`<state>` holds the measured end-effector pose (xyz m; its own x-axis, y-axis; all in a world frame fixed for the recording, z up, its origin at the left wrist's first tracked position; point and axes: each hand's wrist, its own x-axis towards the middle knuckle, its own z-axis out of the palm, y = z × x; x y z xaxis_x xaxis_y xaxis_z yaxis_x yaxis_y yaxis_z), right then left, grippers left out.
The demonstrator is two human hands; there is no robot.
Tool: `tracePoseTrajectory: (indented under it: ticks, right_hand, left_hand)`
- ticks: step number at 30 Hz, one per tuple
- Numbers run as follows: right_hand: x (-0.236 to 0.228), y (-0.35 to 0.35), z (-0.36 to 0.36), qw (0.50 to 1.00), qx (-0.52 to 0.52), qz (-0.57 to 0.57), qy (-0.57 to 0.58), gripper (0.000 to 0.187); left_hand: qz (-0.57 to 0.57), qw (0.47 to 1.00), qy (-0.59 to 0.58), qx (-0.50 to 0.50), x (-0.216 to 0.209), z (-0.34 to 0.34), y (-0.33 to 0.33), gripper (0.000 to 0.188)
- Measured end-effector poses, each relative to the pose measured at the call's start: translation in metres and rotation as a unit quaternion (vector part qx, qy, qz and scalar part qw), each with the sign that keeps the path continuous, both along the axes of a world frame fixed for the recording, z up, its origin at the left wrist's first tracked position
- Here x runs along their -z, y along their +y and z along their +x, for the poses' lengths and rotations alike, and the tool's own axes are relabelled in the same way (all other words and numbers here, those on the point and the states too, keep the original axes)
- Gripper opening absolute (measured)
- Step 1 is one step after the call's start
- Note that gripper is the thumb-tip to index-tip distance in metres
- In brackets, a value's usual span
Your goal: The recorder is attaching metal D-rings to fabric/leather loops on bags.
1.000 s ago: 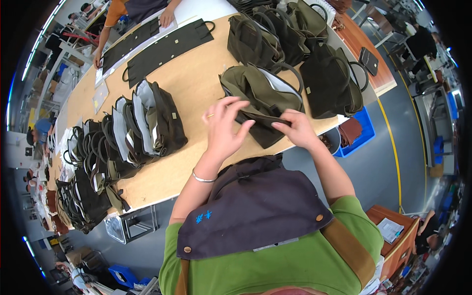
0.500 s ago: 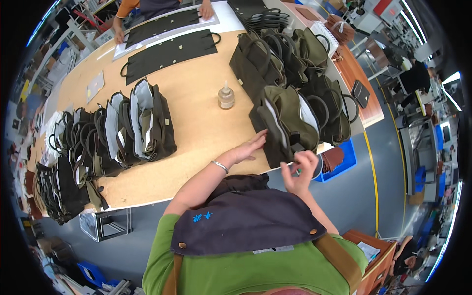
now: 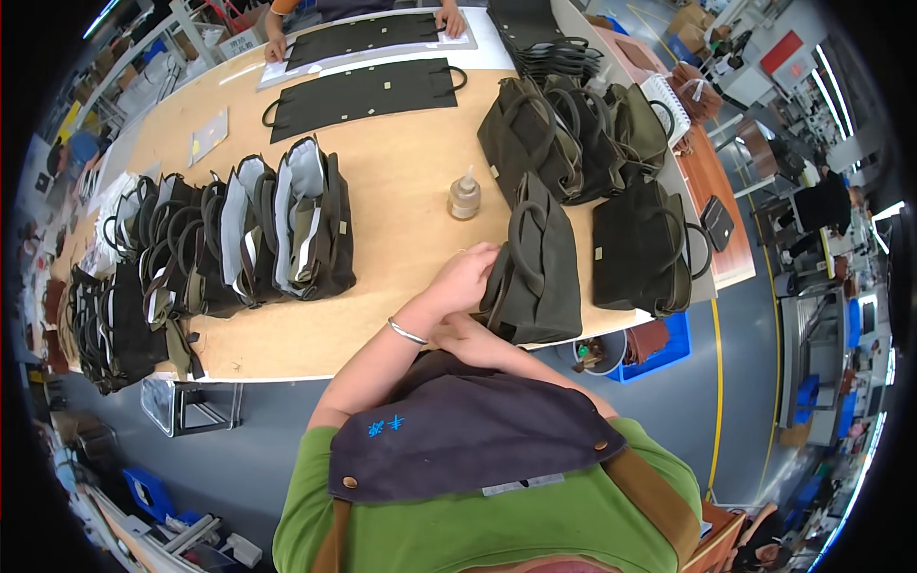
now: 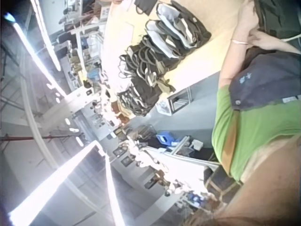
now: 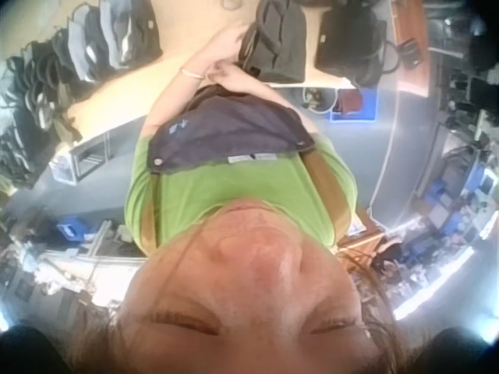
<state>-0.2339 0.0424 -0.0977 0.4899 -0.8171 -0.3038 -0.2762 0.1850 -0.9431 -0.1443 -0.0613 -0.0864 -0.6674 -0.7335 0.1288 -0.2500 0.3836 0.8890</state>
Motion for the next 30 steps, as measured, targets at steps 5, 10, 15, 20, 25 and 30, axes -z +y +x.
tracePoseTrajectory:
  ticks: [5, 10, 15, 20, 25, 30]
  right_hand:
    - [0.005, 0.011, -0.02, 0.935, 0.109, -0.247, 0.23, 0.068]
    - [0.049, 0.018, -0.05, 0.933, 0.192, -0.236, 0.195, 0.071]
    - [0.122, -0.049, -0.136, 0.882, 0.436, -0.139, 0.109, 0.06]
    - [0.08, -0.102, -0.195, 0.672, 0.725, 0.044, -0.143, 0.055]
    - [0.084, -0.137, -0.226, 0.699, 0.687, 0.082, -0.181, 0.049]
    - [0.087, -0.135, -0.212, 0.802, 0.568, 0.127, -0.137, 0.038]
  left_hand:
    - [-0.1, 0.991, -0.08, 0.027, -0.048, -0.008, 0.021, 0.04]
    - [-0.006, 0.998, 0.03, 0.051, -0.064, -0.023, 0.014, 0.039]
    - [-0.077, 0.997, 0.023, -0.005, -0.039, 0.018, 0.014, 0.039]
    - [-0.311, 0.844, -0.164, -0.405, -0.067, 0.118, 0.026, 0.054]
    - [-0.176, 0.763, -0.374, -0.496, -0.052, 0.188, 0.03, 0.056]
    - [-0.205, 0.81, -0.288, -0.467, -0.026, 0.185, 0.032, 0.037]
